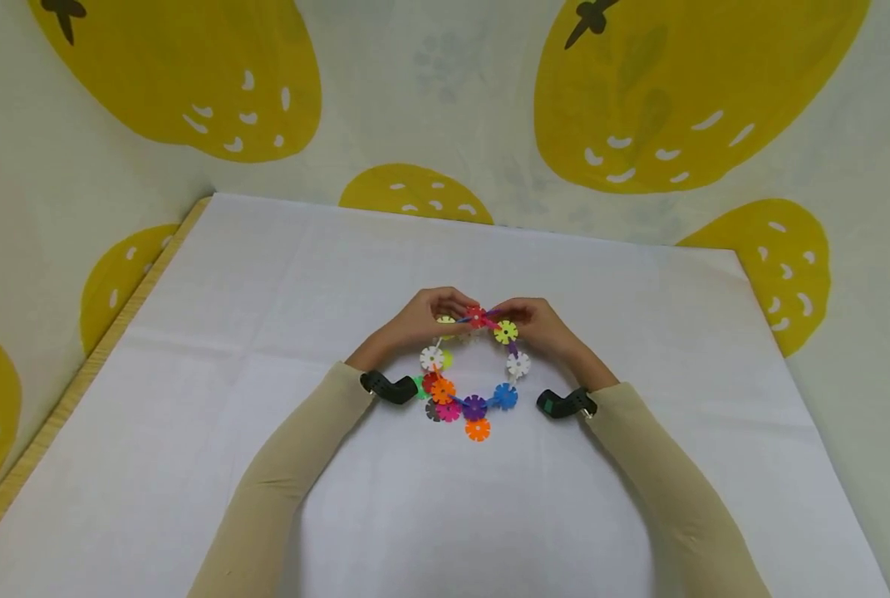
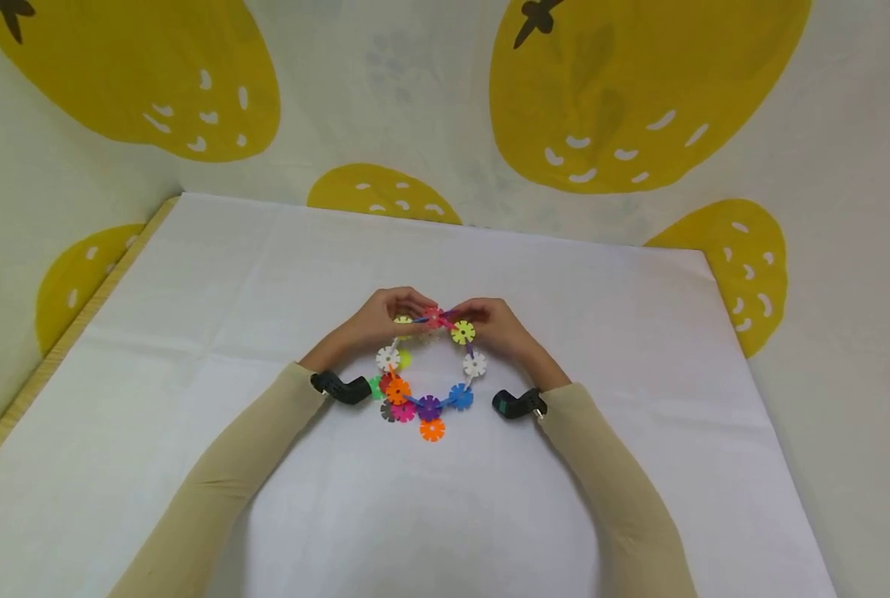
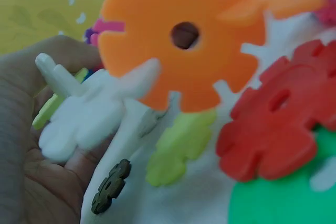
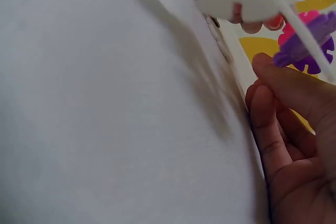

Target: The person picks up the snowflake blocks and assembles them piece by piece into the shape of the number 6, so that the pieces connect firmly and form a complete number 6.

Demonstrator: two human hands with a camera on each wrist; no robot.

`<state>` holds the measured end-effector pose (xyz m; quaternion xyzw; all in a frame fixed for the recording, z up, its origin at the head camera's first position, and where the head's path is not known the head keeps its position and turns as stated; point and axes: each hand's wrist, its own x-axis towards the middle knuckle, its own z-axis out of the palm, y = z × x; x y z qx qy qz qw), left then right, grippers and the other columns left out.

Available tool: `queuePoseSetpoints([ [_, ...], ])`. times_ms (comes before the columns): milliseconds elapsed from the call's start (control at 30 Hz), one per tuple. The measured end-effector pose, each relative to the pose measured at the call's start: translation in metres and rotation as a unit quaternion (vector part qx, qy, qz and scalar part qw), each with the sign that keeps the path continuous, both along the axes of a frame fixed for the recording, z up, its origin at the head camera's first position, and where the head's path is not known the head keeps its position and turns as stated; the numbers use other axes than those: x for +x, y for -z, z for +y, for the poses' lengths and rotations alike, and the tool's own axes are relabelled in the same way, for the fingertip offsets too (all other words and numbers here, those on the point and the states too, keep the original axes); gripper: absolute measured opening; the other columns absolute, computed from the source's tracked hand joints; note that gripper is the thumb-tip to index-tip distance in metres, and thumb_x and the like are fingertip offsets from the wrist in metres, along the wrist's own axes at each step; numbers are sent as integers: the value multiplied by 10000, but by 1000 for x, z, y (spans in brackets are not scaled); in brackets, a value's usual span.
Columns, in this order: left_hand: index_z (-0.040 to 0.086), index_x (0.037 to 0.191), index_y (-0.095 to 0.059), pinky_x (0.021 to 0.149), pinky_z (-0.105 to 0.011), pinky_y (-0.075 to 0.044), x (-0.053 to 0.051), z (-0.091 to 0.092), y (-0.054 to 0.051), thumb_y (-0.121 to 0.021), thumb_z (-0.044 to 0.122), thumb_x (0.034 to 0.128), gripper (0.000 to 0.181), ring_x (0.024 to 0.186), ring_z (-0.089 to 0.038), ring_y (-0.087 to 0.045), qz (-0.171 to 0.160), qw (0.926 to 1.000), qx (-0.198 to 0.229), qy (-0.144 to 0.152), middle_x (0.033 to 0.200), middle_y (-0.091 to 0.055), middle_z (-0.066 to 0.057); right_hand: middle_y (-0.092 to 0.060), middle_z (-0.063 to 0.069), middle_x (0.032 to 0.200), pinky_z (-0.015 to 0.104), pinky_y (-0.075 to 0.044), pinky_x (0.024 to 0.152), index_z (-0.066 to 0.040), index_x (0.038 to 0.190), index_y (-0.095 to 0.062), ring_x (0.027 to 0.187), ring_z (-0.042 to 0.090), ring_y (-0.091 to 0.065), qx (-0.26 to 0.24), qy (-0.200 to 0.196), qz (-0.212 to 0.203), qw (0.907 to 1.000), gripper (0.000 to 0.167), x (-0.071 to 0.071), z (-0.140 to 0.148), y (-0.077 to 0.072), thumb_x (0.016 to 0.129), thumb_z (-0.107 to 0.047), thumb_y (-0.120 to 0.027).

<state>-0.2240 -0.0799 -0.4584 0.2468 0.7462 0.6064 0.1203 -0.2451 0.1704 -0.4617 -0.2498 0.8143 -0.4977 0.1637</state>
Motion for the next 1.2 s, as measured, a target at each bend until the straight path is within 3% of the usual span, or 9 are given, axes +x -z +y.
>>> queuePoseSetpoints([
  [100, -21, 1172, -640, 897, -308, -506, -1, -2, 1, -744, 27, 846, 345, 952, -196, -656, 0, 9997, 116, 228, 1066, -684, -135, -657, 247, 1121, 173, -487, 823, 93, 1136, -655, 991, 291, -620, 85, -184, 117, 9997, 250, 1, -6, -5, 897, 106, -588],
  [367, -64, 1152, -628, 877, -318, -523, 0, -4, 0, -710, -44, 845, 318, 910, -165, -652, 80, 9972, 315, 675, 1032, -690, -138, -630, 302, 1087, 214, -478, 812, 159, 1081, -631, 960, 319, -586, 103, -955, 505, 9941, 227, 7, -19, -36, 858, 167, -591],
  [600, -80, 1149, -620, 878, -316, -522, 1, -3, 0, -708, -53, 841, 321, 901, -160, -651, 67, 9957, 342, 854, 1037, -683, -154, -624, 191, 1018, 234, -382, 677, 99, 1058, -661, 762, 197, -462, 73, -1226, 558, 9909, 221, -10, -20, -12, 841, 143, -653],
  [800, -74, 1135, -617, 869, -318, -525, 0, -3, 3, -705, -57, 842, 307, 901, -153, -649, 146, 9956, 321, 863, 1030, -684, -145, -588, 213, 1038, 245, -358, 639, 105, 1005, -683, 703, 178, -418, -21, -1494, 776, 9857, 183, -17, -23, -3, 828, 145, -664],
  [967, -75, 1136, -617, 869, -331, -528, 1, -2, 3, -701, -57, 839, 309, 897, -166, -652, 196, 9955, 322, 871, 1027, -683, -146, -567, 207, 1066, 253, -372, 676, 90, 970, -696, 763, 210, -433, 329, -1408, 824, 9861, 159, -15, -25, -5, 823, 143, -671],
  [1200, -75, 1168, -616, 881, -321, -521, 2, -3, 0, -707, -52, 839, 342, 912, -169, -643, 128, 9962, 246, 829, 1033, -677, -147, -617, 175, 1001, 235, -403, 708, 48, 1057, -663, 807, 218, -483, 504, -886, 632, 9928, 225, -10, -17, -6, 837, 81, -698],
])
